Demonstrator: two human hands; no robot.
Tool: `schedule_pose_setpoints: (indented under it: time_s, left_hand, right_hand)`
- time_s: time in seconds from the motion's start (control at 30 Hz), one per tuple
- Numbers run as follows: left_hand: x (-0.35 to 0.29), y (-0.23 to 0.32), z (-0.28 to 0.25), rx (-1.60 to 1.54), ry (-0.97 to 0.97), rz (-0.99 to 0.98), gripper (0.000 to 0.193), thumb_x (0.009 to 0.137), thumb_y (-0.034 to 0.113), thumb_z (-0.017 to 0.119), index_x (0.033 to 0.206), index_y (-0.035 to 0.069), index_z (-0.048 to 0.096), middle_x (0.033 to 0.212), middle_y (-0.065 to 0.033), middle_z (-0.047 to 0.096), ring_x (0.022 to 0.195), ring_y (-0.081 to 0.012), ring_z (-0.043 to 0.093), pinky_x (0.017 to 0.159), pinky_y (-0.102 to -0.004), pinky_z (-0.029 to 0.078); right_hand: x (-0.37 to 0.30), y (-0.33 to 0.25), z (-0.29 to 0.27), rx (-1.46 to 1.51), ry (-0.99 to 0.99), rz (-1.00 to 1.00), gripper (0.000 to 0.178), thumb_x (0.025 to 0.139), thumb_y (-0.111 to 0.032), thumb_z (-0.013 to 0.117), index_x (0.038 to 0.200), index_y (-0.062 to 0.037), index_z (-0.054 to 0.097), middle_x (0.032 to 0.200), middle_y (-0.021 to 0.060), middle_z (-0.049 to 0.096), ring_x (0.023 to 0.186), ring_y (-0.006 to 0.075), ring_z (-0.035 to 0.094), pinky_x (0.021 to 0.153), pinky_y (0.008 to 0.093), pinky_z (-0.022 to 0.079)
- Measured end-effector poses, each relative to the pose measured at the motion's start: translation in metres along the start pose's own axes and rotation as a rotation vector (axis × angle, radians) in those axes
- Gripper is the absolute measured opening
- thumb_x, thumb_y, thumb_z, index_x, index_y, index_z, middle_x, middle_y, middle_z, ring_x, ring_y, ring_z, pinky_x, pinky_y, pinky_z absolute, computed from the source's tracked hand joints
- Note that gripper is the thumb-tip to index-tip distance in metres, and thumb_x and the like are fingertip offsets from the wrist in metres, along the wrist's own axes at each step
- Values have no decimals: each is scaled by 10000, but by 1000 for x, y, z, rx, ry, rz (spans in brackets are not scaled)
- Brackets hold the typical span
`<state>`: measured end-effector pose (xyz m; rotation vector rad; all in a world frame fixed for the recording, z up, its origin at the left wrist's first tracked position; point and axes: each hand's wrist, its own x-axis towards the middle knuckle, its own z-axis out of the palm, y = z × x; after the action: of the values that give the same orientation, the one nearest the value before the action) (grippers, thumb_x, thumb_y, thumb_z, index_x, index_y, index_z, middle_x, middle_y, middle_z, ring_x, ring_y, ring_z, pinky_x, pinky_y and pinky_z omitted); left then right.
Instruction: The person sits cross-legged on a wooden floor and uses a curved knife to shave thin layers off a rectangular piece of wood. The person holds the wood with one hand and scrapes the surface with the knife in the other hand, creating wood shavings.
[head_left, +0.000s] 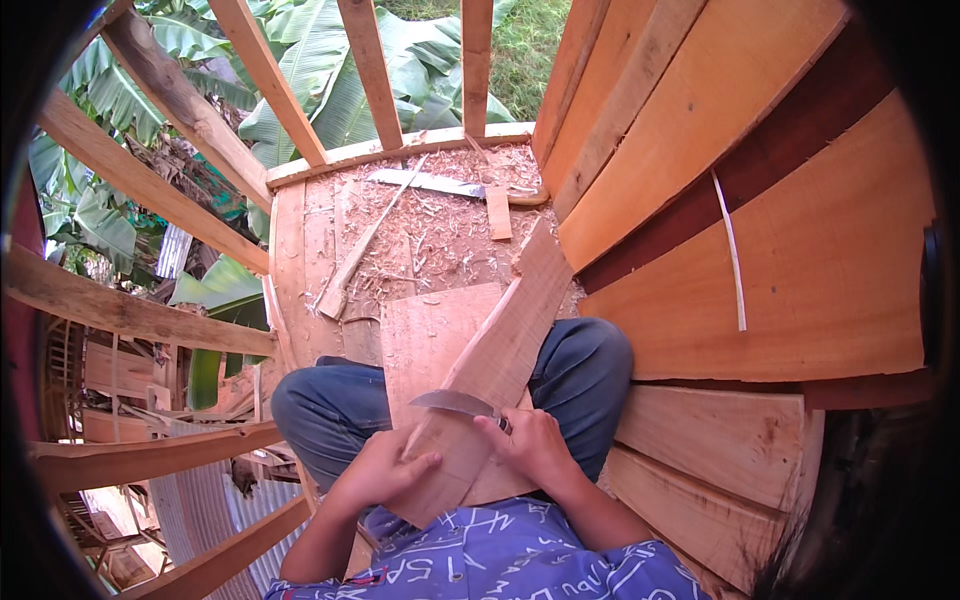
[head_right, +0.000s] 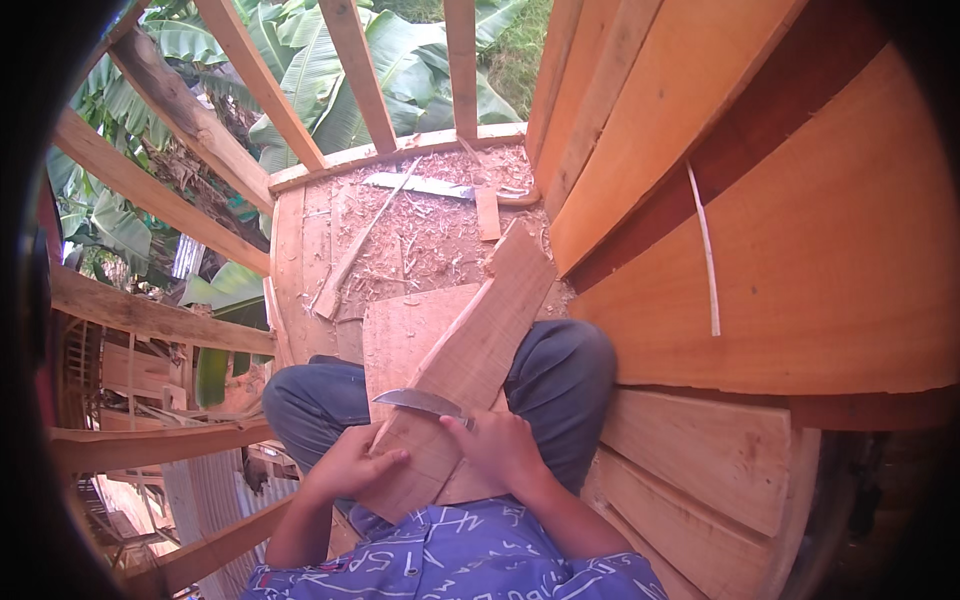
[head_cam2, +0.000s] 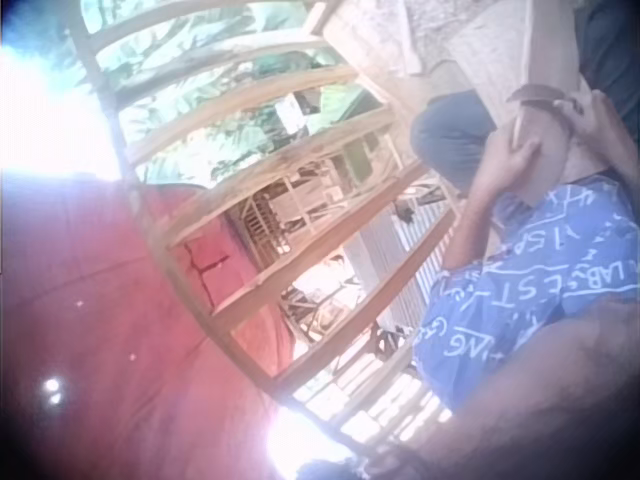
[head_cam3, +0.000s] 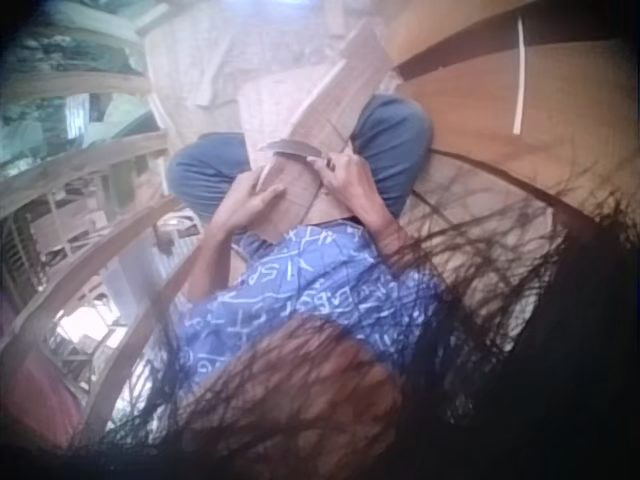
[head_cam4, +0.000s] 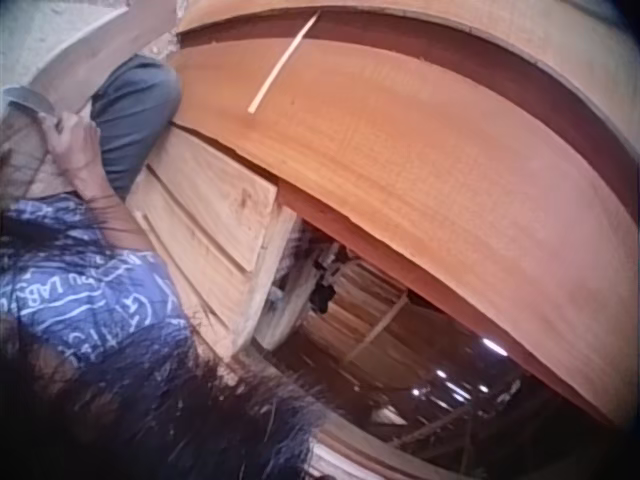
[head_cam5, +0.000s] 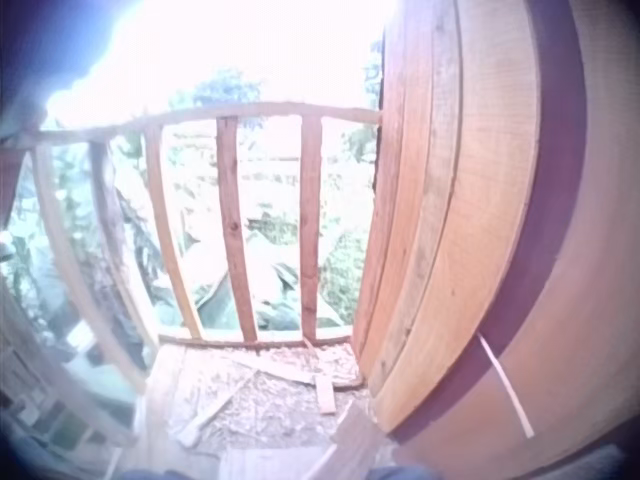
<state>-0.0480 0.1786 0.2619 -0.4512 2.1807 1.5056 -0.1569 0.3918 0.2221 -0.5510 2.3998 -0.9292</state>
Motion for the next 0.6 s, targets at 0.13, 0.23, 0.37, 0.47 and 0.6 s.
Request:
schedule_pose_setpoints:
  time_s: [0.13, 0.23, 0.37, 0.47, 0.6]
  left_hand:
    - [-4, 5, 2, -45, 50, 5, 438, 871, 303, 672, 1163, -20, 632, 1002, -257, 698, 970, -404, 691, 835, -415, 532]
    - [-5, -3, 5, -44, 49, -12, 436, 873, 299, 668, 1164, -25, 629, 998, -262, 698, 975, -406, 691, 834, -419, 533]
    - [-6, -2, 4, -33, 45, -22, 461, 873, 299, 670, 1188, -33, 618, 985, -268, 697, 971, -408, 693, 833, -421, 535]
    - [-11, 7, 3, -21, 37, -39, 471, 875, 294, 672, 1204, -37, 612, 983, -267, 699, 966, -398, 698, 834, -416, 535]
    - [-26, -12, 4, -106, 22, -85, 459, 900, 268, 684, 1233, -38, 603, 1028, -178, 712, 962, -240, 677, 840, -364, 529]
  right_hand:
    - [4, -3, -2, -64, 10, 10, 597, 882, -538, 644, 732, 39, 675, 640, 256, 620, 672, 420, 665, 634, 475, 525]
    - [6, -3, -6, -86, 47, 23, 607, 872, -558, 647, 734, 32, 686, 643, 245, 631, 677, 410, 670, 645, 474, 527]
    - [9, 0, -7, -114, 45, 36, 614, 878, -570, 635, 754, 28, 696, 667, 238, 650, 703, 398, 682, 667, 472, 531]
    - [19, 7, -20, -50, 64, 145, 593, 920, -529, 605, 794, 43, 700, 701, 253, 658, 748, 400, 693, 688, 477, 532]
    - [41, 34, -23, 102, 198, 199, 579, 946, -473, 615, 715, 57, 647, 614, 270, 573, 615, 418, 641, 555, 456, 476]
